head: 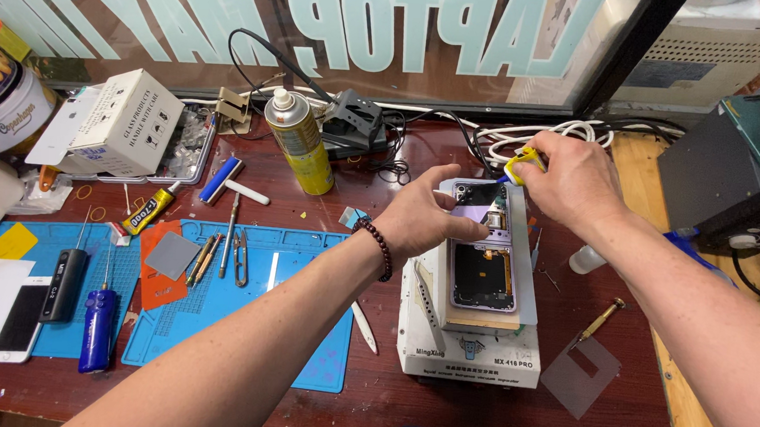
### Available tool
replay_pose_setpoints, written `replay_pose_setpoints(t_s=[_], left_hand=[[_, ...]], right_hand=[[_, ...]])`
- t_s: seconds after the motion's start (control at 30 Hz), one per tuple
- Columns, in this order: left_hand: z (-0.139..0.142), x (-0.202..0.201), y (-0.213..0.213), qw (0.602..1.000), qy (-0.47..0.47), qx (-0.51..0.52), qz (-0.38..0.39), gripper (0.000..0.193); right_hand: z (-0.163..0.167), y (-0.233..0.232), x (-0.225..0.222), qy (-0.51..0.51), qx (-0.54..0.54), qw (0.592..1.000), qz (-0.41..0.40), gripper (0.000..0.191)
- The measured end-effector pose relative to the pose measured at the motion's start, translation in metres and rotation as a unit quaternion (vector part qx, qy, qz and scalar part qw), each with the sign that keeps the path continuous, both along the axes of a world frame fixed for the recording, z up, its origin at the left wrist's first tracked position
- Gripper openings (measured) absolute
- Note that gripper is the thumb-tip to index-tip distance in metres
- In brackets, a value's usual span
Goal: The person applies adhesive to the internal frame of a disassembled smartphone, cleans a camera module with a wipe, and installs the module into the phone. They then apply additional adhesive around the internal frame.
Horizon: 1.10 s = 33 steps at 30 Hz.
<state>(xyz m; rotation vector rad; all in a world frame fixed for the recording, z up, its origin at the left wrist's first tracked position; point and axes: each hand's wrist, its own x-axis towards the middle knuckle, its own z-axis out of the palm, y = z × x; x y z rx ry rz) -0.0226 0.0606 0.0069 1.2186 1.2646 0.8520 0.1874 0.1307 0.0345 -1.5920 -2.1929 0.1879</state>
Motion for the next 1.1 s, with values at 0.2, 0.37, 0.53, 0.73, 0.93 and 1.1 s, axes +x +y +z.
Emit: replay_pose_setpoints(t_s=[0.2, 0.37, 0.53, 0.73, 0.93, 1.1], left_hand=[[0.007, 0.005, 0.001, 0.997, 0.067, 0.03, 0.012, 0.111], [0.012, 0.001, 0.005, 0.995, 0.097, 0.015, 0.013, 0.11], [0.011, 0.005, 0.011, 0.984, 0.16, 0.071, 0.034, 0.102], [0.017, 0.027, 0.009, 0.961, 0.255, 0.099, 0.048, 0.097], [0.027, 0.056, -0.005, 0.924, 0.361, 0.109, 0.056, 0.081], [0.031, 0.077, -0.014, 0.909, 0.397, 0.106, 0.068, 0.08]], right_hand=[[-0.009, -0.015, -0.001, 0.01, 0.019, 0.999, -0.04, 0.027], [-0.008, -0.03, -0.001, 0.031, -0.004, 0.995, -0.092, 0.026], [-0.004, -0.042, 0.003, 0.014, 0.017, 0.996, -0.09, 0.028], [-0.017, -0.04, 0.04, 0.101, 0.036, 0.985, -0.133, 0.026], [-0.041, -0.029, 0.101, 0.748, -0.357, 0.556, -0.067, 0.029], [-0.062, -0.034, 0.106, 0.795, -0.367, 0.465, -0.132, 0.024]])
